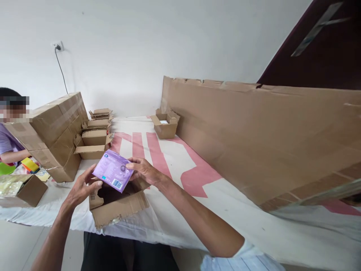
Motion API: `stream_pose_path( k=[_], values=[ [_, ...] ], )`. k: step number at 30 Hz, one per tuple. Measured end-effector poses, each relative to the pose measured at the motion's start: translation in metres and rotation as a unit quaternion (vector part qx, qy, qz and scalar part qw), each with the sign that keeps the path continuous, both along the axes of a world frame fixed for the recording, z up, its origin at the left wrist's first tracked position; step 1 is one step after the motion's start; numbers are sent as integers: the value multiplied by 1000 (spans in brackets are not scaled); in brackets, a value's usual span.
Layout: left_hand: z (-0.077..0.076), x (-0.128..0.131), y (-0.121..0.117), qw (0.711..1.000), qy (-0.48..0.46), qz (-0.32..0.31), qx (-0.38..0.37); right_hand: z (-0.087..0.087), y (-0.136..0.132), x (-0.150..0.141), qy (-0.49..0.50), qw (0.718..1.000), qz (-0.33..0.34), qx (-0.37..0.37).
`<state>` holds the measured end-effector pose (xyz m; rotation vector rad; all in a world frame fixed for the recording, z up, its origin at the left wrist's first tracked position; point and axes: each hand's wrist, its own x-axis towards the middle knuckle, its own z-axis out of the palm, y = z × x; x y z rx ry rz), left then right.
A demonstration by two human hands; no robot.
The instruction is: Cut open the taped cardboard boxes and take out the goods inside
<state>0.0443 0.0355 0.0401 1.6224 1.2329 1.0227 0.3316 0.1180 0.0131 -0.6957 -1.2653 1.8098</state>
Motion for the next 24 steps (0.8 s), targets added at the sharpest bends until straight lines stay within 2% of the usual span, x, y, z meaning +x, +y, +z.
stream_pose_path(
  k=[3,8,13,18,24],
  values=[
    [5,9,5,998,-61,8,10,5,3,-6,7,1000,1,-8],
    [2,17,16,991,-133,27,-17,12,7,-15,49,998,-25,10],
    [-3,28,19,972,-210,101,-25,6,4,-23,49,995,-61,56],
    [-15,36,20,952,-246,180,-17,0,-7,-30,22,998,-33,58],
    [-21,39,18,955,-238,168,-54,-4,-14,-33,31,998,-25,55]
  ],
)
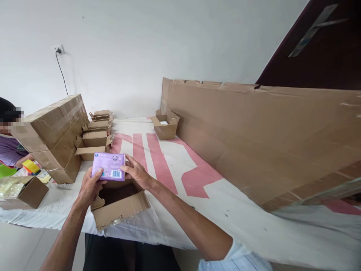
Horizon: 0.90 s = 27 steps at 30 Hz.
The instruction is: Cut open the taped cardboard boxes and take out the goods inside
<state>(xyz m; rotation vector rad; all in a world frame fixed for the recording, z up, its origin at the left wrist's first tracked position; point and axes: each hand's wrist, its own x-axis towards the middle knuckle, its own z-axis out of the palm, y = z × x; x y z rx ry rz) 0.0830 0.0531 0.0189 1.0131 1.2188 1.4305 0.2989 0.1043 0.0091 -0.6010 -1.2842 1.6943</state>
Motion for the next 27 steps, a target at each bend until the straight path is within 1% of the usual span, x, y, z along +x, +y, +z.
stream_pose_path(
  k=[2,4,5,8,10,11,13,16,18,20,21,23,27],
  values=[
    [5,-3,-1,1000,1,-12,-1,1,4,3,-7,1000,-18,-8],
    [14,-8,1,1000,10,-28,-5,5,9,8,-34,999,-31,-11],
    [20,-10,4,999,21,-39,-12,8,12,11,-54,998,-25,-9],
    [38,-14,18,994,74,-77,-23,16,16,13,-99,994,49,5],
    [46,-15,26,992,97,-82,0,18,15,9,-83,993,82,4],
    [48,-15,27,992,97,-80,16,17,14,5,-61,995,78,-4],
    [47,-16,25,993,87,-75,38,11,11,-2,-4,998,44,-33],
    [32,-20,10,991,71,-111,28,0,8,-10,79,994,-3,-76],
    [20,-21,1,989,58,-131,19,-6,8,-13,101,991,-14,-82],
    [12,-20,-3,991,45,-122,18,-9,9,-14,93,992,-18,-80],
    [12,-20,-2,993,41,-109,22,-9,10,-13,87,993,-23,-77],
    [16,-19,4,995,37,-86,32,-7,13,-13,80,994,-40,-62],
    [35,-21,22,994,51,-75,60,3,22,-11,45,998,-52,-11]
  ],
)
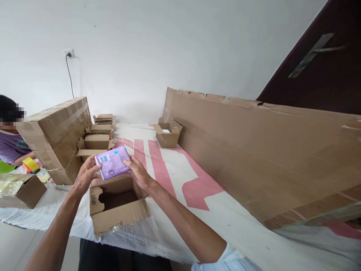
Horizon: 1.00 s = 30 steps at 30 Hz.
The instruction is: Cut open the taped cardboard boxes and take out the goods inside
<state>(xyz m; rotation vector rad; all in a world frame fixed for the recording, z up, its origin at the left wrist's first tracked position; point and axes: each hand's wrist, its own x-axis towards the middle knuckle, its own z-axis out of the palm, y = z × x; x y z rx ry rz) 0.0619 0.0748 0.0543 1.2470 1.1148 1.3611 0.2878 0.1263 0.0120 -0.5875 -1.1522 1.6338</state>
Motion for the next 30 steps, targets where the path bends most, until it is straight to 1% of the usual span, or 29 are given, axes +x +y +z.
stream_pose_path(
  k=[2,4,8,10,13,15,17,18,19,20,21,23,24,25,26,27,28,29,30],
  values=[
    [5,-1,8,1000,14,-2,12,4,5,0,-18,1000,3,10],
    [4,-2,16,1000,21,-7,11,7,11,1,-39,999,2,13],
    [-8,-5,32,998,-1,4,-59,12,25,3,-98,995,21,0],
    [-14,-7,40,996,-10,11,-85,15,33,4,-107,994,29,-10],
    [-18,-9,47,995,-18,9,-95,19,43,3,-106,994,26,-15],
    [-18,-9,48,996,-28,12,-83,21,46,1,-98,995,21,-11],
    [-17,-8,44,999,-8,34,-28,21,43,1,-71,997,18,-1],
    [-17,-7,41,998,29,55,21,21,40,2,-51,998,21,-1],
    [-17,-7,37,990,89,78,80,20,37,3,-28,999,28,-6],
    [-18,-6,32,971,164,99,143,19,33,4,-7,999,37,-17],
    [-20,-5,26,942,243,115,203,18,29,5,7,998,48,-29],
    [-25,-2,16,872,371,121,296,16,20,7,15,997,62,-46],
    [-29,-1,11,844,410,116,327,14,17,7,16,997,62,-47],
    [-32,-1,7,825,432,110,347,13,13,7,18,997,56,-42],
    [-35,0,4,818,439,106,358,12,11,7,23,998,46,-37],
    [-38,0,2,820,433,106,359,11,9,6,30,998,34,-31],
    [-40,-1,1,832,415,110,351,11,7,6,38,999,21,-27],
    [-41,-1,1,854,384,112,333,10,6,5,45,999,10,-22],
    [-41,-2,0,884,340,106,303,10,5,5,48,999,2,-17]
  ],
)
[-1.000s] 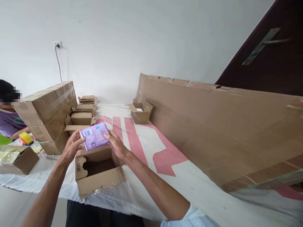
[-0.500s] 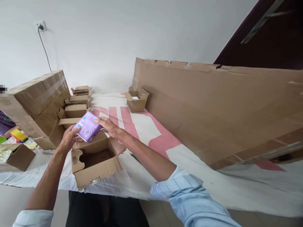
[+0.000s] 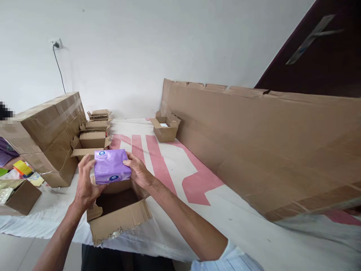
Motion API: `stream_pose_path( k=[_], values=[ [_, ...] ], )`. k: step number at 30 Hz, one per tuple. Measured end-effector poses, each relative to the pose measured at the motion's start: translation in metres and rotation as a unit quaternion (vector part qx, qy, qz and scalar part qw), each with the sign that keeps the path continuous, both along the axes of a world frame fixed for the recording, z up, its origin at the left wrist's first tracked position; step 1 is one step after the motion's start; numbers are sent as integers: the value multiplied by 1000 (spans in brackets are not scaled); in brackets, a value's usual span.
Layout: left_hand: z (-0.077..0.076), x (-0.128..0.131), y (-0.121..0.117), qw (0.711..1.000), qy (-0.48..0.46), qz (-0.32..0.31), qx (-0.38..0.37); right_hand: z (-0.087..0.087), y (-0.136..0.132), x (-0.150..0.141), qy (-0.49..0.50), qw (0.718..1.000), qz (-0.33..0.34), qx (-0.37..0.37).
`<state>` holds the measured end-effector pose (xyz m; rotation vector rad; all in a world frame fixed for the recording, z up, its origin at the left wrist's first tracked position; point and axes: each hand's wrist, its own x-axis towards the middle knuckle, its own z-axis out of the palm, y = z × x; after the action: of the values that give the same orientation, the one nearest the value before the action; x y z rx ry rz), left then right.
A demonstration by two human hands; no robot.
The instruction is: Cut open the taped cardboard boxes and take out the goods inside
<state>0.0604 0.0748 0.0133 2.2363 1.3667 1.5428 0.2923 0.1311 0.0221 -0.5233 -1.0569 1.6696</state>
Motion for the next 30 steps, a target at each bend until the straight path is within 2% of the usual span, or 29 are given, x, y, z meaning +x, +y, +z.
stream_pose_path(
  k=[2,4,7,11,18,20,23,25,27,30],
  values=[
    [1,0,-1,989,-111,-38,-88,1,-2,-1,0,1000,-10,7],
    [5,2,-4,965,-192,-72,-164,1,-4,-1,-1,1000,-14,16],
    [12,8,-10,950,-223,-78,-203,2,-7,-2,0,999,-11,33],
    [14,15,-14,954,-218,-74,-191,-1,-9,-3,-1,999,-14,42],
    [4,14,-12,961,-210,-72,-165,-5,-9,-2,-3,999,-17,42],
    [5,12,-12,973,-175,-62,-135,-4,-8,-3,0,999,-13,46],
    [10,10,-9,995,-81,-22,-49,-3,-4,-6,3,998,-15,64],
    [11,9,-2,999,-38,5,-9,-4,4,-10,-11,995,-30,92],
    [9,7,9,999,-48,-1,-24,-7,16,-14,-34,991,-45,121],
    [4,3,25,978,-126,-83,-141,-18,40,-18,-78,990,-35,115]
  ],
)
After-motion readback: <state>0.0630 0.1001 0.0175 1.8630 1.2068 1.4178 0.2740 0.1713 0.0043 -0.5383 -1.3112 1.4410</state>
